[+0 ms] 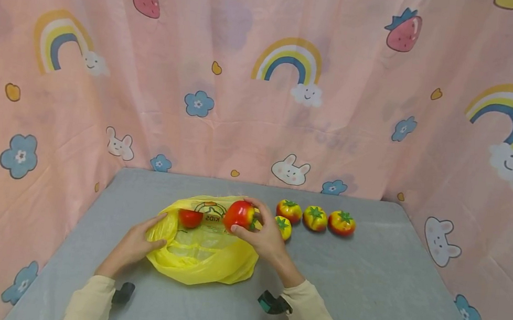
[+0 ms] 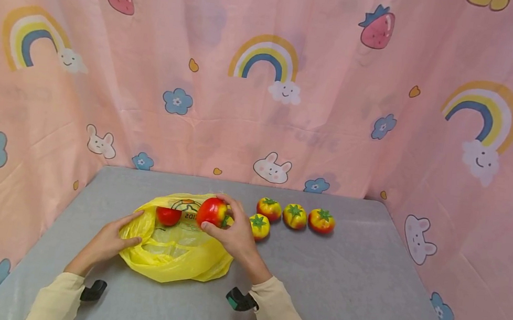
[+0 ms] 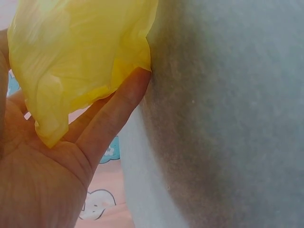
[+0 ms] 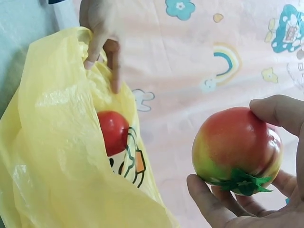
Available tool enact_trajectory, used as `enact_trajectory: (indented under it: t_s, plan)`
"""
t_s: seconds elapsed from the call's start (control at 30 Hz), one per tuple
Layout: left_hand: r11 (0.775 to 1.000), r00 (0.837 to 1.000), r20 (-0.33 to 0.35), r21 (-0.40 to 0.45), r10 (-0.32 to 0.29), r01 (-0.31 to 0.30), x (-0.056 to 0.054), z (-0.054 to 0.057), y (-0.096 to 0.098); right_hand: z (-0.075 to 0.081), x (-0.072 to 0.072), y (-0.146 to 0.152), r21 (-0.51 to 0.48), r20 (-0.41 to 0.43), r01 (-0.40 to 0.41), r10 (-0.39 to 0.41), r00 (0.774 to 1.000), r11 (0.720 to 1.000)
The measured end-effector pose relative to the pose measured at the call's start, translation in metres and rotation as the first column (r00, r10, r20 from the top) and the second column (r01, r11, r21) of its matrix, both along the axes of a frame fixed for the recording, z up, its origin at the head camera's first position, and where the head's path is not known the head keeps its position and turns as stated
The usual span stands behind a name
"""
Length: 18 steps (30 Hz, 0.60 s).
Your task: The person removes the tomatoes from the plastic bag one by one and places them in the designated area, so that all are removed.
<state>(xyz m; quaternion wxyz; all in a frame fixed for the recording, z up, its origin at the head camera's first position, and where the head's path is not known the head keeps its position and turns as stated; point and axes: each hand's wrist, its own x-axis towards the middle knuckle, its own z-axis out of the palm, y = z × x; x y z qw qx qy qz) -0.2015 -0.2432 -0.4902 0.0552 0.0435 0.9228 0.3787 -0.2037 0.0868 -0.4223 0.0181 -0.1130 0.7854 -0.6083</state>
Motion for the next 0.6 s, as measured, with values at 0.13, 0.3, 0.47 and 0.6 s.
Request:
enact_trajectory:
  t_s: [0.13,0.3,0.47,0.6]
  plan:
    - [1.000,1.000,0.002,0.005,0.000,0.000,0.000,0.000,0.000,0.000,-0.001,0.003,0.006,-0.013,0.001,-0.001,1.000,1.000]
    - [1.000,1.000,0.009,0.006,0.002,-0.002,-0.001,-0.001,0.000,0.000,-0.001,0.008,0.003,-0.028,-0.001,0.001,1.000,1.000]
    - [1.000,1.000,0.014,0.004,0.003,-0.004,-0.002,-0.001,0.000,0.000,-0.001,0.013,-0.006,-0.042,0.013,-0.013,0.999,1.000]
    - [1.000,1.000,0.012,0.007,0.003,-0.003,-0.002,-0.001,0.001,0.000,-0.001,0.018,-0.011,-0.048,0.012,-0.013,0.999,1.000]
